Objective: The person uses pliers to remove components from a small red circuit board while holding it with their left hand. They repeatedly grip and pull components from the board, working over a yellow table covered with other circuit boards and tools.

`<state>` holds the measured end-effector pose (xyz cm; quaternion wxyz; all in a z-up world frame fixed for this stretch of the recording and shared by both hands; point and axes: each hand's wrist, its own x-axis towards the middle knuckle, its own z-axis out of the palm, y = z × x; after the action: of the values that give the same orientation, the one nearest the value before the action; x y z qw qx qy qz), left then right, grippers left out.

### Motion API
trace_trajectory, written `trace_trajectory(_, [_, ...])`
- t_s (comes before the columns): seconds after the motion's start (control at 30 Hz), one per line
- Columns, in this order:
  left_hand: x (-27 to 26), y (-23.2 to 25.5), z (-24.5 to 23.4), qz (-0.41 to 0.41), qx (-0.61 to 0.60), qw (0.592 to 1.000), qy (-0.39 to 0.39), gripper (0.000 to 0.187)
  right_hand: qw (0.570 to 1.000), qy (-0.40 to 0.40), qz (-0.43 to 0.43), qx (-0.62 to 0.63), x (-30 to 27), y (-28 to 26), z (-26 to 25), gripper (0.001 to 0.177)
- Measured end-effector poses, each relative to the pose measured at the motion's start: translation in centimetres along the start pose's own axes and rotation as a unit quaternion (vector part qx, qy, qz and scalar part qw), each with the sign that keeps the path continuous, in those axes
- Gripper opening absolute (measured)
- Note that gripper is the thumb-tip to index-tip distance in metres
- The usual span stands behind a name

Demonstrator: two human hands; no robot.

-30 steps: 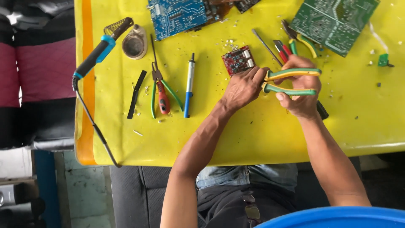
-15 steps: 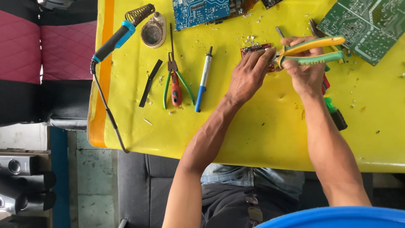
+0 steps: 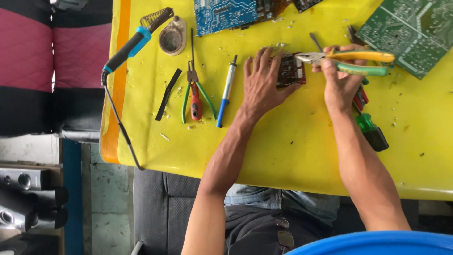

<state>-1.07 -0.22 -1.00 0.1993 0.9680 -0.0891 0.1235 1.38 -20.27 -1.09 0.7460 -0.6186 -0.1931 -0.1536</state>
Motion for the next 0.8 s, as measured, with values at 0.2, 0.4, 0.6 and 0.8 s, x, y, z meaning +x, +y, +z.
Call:
trace_trajectory(0.2, [0.0, 0.0, -0.5, 0.024, 0.017, 0.999, 0.037, 0.079, 0.999, -0.022, -0.032, 0.033, -0.1, 1.3, -0.1, 0.036])
trace_trajectory(0.4, [0.1, 0.2, -0.2, 0.017, 0.009, 0.999, 0.038, 0.075, 0.998, -0.059, -0.025, -0.027, 0.3, -0.5, 0.5, 0.041])
trace_trajectory(0.6, [0.4, -0.2, -0.6, 0.010, -0.005, 1.000, 0.009, 0.080, 0.998, -0.034, -0.009, -0.048, 0.4, -1.6, 0.5, 0.036])
trace_trajectory(0.8, [0.4, -0.6, -0.7, 0.009, -0.024, 1.000, 0.010, 0.075, 0.999, 0.000, -0.016, -0.030, 0.8, -1.6, -0.4, 0.036])
